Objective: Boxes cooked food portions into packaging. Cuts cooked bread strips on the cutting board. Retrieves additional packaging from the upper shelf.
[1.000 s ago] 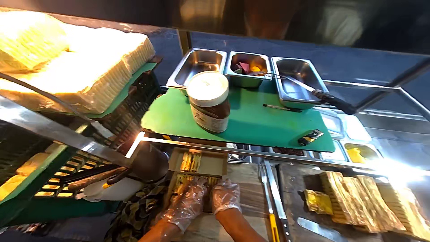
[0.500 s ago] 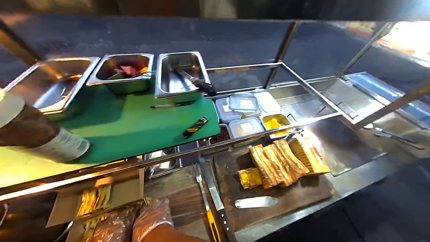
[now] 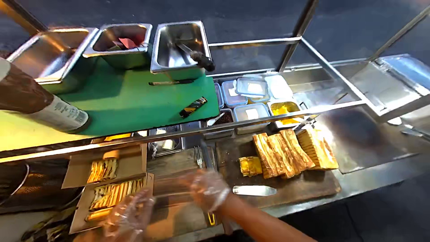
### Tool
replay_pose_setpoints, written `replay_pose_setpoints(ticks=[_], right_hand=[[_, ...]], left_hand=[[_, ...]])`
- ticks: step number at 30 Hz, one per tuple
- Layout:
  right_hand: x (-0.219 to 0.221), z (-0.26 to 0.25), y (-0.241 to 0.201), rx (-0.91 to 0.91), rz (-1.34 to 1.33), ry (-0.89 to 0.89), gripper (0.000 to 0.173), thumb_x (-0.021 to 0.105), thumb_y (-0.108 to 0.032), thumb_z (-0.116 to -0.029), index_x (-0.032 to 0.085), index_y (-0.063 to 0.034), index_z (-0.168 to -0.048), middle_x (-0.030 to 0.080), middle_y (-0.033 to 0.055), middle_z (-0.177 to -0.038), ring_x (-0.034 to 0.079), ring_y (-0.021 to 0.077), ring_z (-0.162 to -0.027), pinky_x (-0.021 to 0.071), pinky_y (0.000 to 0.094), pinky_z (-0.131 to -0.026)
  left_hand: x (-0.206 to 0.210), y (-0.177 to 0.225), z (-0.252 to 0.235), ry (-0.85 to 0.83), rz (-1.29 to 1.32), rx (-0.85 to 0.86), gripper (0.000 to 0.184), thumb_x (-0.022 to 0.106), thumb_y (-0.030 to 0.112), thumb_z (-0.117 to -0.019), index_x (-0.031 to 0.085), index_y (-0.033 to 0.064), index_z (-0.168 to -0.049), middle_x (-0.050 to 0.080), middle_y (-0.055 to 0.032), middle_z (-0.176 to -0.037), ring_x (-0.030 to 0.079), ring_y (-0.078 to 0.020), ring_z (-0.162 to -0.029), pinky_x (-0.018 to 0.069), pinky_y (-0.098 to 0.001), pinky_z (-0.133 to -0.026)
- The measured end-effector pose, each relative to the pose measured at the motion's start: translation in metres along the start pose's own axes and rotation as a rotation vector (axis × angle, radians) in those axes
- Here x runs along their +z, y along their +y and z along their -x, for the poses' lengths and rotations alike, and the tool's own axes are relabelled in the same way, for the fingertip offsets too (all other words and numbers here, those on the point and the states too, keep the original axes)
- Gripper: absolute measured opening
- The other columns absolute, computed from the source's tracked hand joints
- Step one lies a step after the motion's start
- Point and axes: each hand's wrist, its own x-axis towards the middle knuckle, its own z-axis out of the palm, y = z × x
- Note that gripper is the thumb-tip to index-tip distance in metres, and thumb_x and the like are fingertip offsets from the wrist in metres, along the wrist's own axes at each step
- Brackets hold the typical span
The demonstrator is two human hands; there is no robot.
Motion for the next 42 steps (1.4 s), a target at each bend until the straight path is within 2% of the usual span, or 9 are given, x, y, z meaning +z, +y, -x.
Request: replay_pose_setpoints(ticks=[5, 11, 21, 24, 28, 35, 38, 40, 42], right_hand=[[-0.1, 0.036, 0.13, 0.379, 0.51, -0.39, 0.051, 0.071, -0.019, -0.0859, 0.063, -0.0149, -0.136, 0.065, 0.016, -0.132, 0.055, 0.0421, -0.127, 0.0407, 0.0673, -0.104], [-0.095, 0.038, 0.152, 0.391, 0.599, -0.584, 0.045, 0.071, -0.029, -0.0895, 0.068, -0.0016, -0.125, 0.062, 0.0186, -0.138, 0.035, 0.0441, -0.148, 0.0054, 0.0718, -0.122], [-0.103, 0.066, 0.166, 0.192, 0.377, -0.407, 0.054, 0.073, -0.016, -0.085, 0.062, -0.0207, -0.138, 0.068, 0.0118, -0.126, 0.055, 0.0366, -0.13, 0.0052, 0.0712, -0.122], [-0.124, 0.073, 0.164, 0.188, 0.243, -0.217, 0.037, 0.077, -0.031, -0.084, 0.072, -0.0229, -0.12, 0.073, 0.0035, -0.113, 0.062, 0.0273, -0.121, 0.0247, 0.063, -0.122], [-0.134, 0.107, 0.156, 0.372, -0.465, 0.178, 0.035, 0.08, -0.028, -0.085, 0.072, -0.0157, -0.116, 0.073, 0.0053, -0.108, 0.07, 0.0196, -0.101, 0.0594, 0.047, -0.09], [-0.009, 0.067, 0.017, 0.844, -1.329, 0.213, 0.038, 0.05, -0.022, -0.1053, 0.058, -0.0095, -0.14, 0.07, 0.0129, -0.097, 0.064, 0.0205, -0.068, 0.054, 0.036, -0.055], [0.037, 0.0, -0.072, 0.497, -1.169, -0.005, 0.044, 0.058, -0.012, -0.0969, 0.058, -0.0082, -0.141, 0.07, 0.0122, -0.112, 0.069, 0.0181, -0.086, 0.0585, 0.0345, -0.072], [0.051, -0.057, -0.119, 0.21, -0.574, -0.146, 0.049, 0.062, -0.026, -0.0983, 0.056, -0.0131, -0.146, 0.063, 0.0079, -0.139, 0.061, 0.0161, -0.125, 0.0503, 0.0363, -0.108], [0.068, -0.109, -0.158, 0.037, -0.019, -0.36, 0.049, 0.059, -0.028, -0.0978, 0.057, -0.015, -0.145, 0.059, 0.014, -0.144, 0.056, 0.0313, -0.134, 0.0471, 0.0537, -0.11]], left_hand=[[0.095, 0.138, -0.029, -0.086, 0.301, 0.192, 0.038, 0.063, 0.04, -0.098, 0.071, 0.0206, -0.13, 0.07, -0.0013, -0.129, 0.063, -0.0168, -0.122, 0.0488, -0.0422, -0.109], [0.18, 0.253, -0.109, -0.487, -0.047, 0.165, 0.05, 0.067, 0.036, -0.0909, 0.062, 0.0207, -0.138, 0.061, -0.009, -0.139, 0.054, -0.0281, -0.134, 0.0428, -0.0531, -0.112], [0.203, 0.246, -0.098, -0.402, -0.162, 0.146, 0.047, 0.065, 0.04, -0.0936, 0.065, 0.0126, -0.132, 0.06, -0.012, -0.14, 0.05, -0.0291, -0.137, 0.0374, -0.0491, -0.117], [0.198, 0.243, -0.103, -0.42, -0.061, 0.138, 0.047, 0.07, 0.046, -0.088, 0.068, 0.0192, -0.127, 0.064, -0.0089, -0.133, 0.054, -0.0273, -0.131, 0.0405, -0.0518, -0.114], [0.16, 0.213, -0.088, -0.345, 0.24, 0.112, 0.06, 0.07, 0.045, -0.0928, 0.055, 0.0279, -0.148, 0.056, -0.007, -0.148, 0.051, -0.0247, -0.138, 0.0413, -0.0509, -0.116], [0.035, 0.038, -0.002, -0.011, 0.473, -0.147, 0.047, 0.065, 0.037, -0.0984, 0.061, 0.0189, -0.142, 0.064, -0.0038, -0.138, 0.064, -0.0124, -0.12, 0.0515, -0.0336, -0.107], [-0.006, -0.059, 0.008, 0.242, 0.4, -0.215, 0.036, 0.065, 0.028, -0.0987, 0.068, 0.0109, -0.13, 0.07, -0.0067, -0.123, 0.068, -0.0141, -0.112, 0.0552, -0.0346, -0.101], [-0.032, -0.11, 0.0, 0.271, 0.255, -0.271, 0.031, 0.063, 0.028, -0.0988, 0.071, 0.0126, -0.124, 0.072, -0.0061, -0.117, 0.069, -0.0152, -0.108, 0.0555, -0.0372, -0.099], [-0.048, -0.144, -0.011, 0.174, 0.166, -0.276, 0.031, 0.061, 0.03, -0.1001, 0.072, 0.0133, -0.123, 0.072, -0.0079, -0.12, 0.067, -0.0192, -0.114, 0.0514, -0.0401, -0.105]])
